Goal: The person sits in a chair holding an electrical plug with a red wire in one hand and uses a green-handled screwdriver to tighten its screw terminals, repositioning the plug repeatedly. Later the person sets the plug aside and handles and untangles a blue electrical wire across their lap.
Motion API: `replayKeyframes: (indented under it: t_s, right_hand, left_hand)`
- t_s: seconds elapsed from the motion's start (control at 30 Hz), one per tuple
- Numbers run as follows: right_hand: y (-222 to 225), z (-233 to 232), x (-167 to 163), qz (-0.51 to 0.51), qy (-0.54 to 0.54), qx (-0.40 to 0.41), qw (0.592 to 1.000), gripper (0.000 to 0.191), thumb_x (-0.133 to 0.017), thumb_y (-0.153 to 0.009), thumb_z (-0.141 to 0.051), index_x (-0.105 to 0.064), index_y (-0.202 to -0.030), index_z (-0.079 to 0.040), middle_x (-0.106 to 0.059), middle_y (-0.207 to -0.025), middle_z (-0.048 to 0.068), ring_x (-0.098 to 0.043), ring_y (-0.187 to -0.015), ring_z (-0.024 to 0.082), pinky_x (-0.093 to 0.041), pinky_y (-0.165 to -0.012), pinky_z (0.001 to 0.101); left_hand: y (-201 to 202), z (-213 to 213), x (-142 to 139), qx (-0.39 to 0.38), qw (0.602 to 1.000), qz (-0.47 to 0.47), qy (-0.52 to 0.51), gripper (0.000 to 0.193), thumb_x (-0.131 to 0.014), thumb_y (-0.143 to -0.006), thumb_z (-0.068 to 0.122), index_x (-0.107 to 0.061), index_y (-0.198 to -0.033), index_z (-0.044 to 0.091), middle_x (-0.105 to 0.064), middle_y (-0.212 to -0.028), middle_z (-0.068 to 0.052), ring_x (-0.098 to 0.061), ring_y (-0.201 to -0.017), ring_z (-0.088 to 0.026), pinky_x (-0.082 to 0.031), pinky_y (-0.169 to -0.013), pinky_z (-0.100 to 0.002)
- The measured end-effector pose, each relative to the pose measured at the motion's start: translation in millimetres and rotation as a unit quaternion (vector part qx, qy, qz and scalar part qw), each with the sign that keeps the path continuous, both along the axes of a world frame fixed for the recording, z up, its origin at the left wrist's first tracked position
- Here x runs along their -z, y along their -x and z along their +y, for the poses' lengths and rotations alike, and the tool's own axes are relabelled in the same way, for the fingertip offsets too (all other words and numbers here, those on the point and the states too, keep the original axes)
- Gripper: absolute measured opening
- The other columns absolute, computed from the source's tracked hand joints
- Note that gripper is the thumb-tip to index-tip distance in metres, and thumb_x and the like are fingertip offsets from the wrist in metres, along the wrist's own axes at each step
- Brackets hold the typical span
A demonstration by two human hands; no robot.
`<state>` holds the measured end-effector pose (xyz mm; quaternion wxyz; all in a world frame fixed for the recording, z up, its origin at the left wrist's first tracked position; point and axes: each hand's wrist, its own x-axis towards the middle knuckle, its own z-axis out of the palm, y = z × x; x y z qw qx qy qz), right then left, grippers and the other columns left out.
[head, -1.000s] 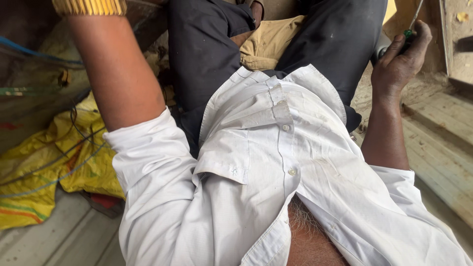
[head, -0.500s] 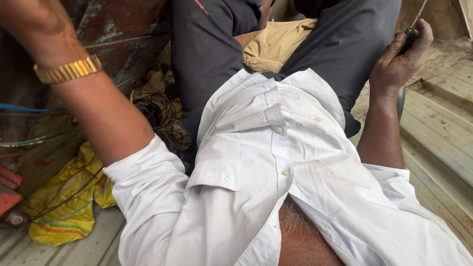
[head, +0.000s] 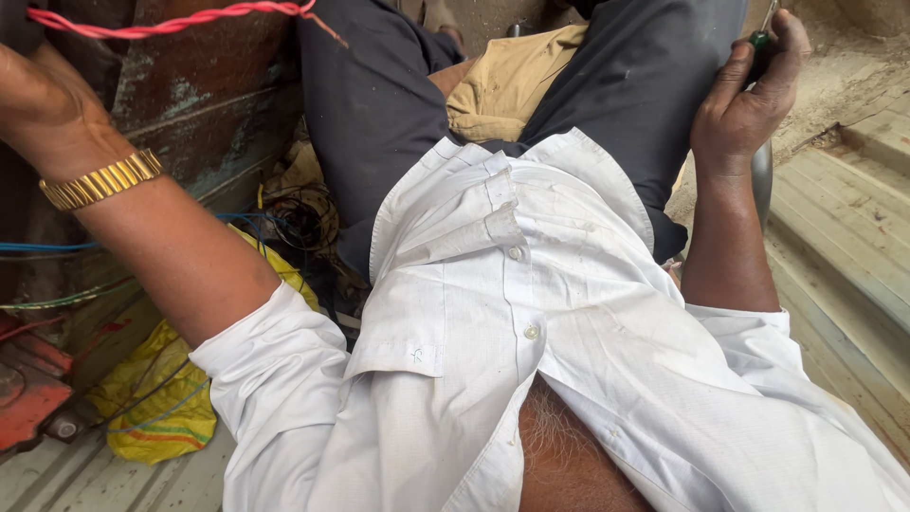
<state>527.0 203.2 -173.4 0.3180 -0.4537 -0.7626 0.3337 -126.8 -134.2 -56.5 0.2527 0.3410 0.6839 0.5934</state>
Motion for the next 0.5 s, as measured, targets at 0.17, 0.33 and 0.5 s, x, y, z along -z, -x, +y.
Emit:
replayKeyframes:
  t_s: [0.17, 0.33, 0.5]
  right_hand:
    - [3.7, -4.0, -3.0, 0.003, -0.027, 0.004, 1.000, 0.036, -0.054, -0.120, 0.003, -0.044, -0.152, -0.009, -0.058, -0.123, 0.007, -0.061, -0.105, 0.014, -0.056, -0.096, 0.0304]
    - [5.5, -4.5, -7.1, -0.006, -0.021, -0.008, 1.000, 0.035, -0.055, -0.121, 0.003, -0.045, -0.152, -0.010, -0.058, -0.121, 0.007, -0.060, -0.103, 0.013, -0.055, -0.092, 0.0291]
    - [4.3, -2.7, -9.3, -0.018, -0.022, -0.016, 0.999, 0.038, -0.053, -0.118, 0.004, -0.045, -0.153, -0.010, -0.058, -0.118, 0.006, -0.059, -0.102, 0.013, -0.054, -0.093, 0.0290]
  left_hand:
    - [0.0, 5.8, -3.6, 0.009, 1.000, 0.000, 0.005, 0.038, -0.054, -0.109, 0.029, -0.057, -0.128, -0.004, -0.064, -0.125, -0.014, -0.060, -0.117, -0.022, -0.049, -0.109, -0.044]
    - [-2.6, 2.7, -2.6, 0.009, 1.000, 0.001, 0.000, 0.039, -0.054, -0.109, 0.029, -0.057, -0.127, -0.005, -0.064, -0.125, -0.014, -0.060, -0.118, -0.022, -0.049, -0.110, -0.044]
    - [-5.6, -3.6, 0.3, 0.003, 1.000, 0.004, -0.003, 0.040, -0.053, -0.109, 0.030, -0.058, -0.127, -0.005, -0.064, -0.125, -0.014, -0.060, -0.118, -0.022, -0.049, -0.111, -0.044]
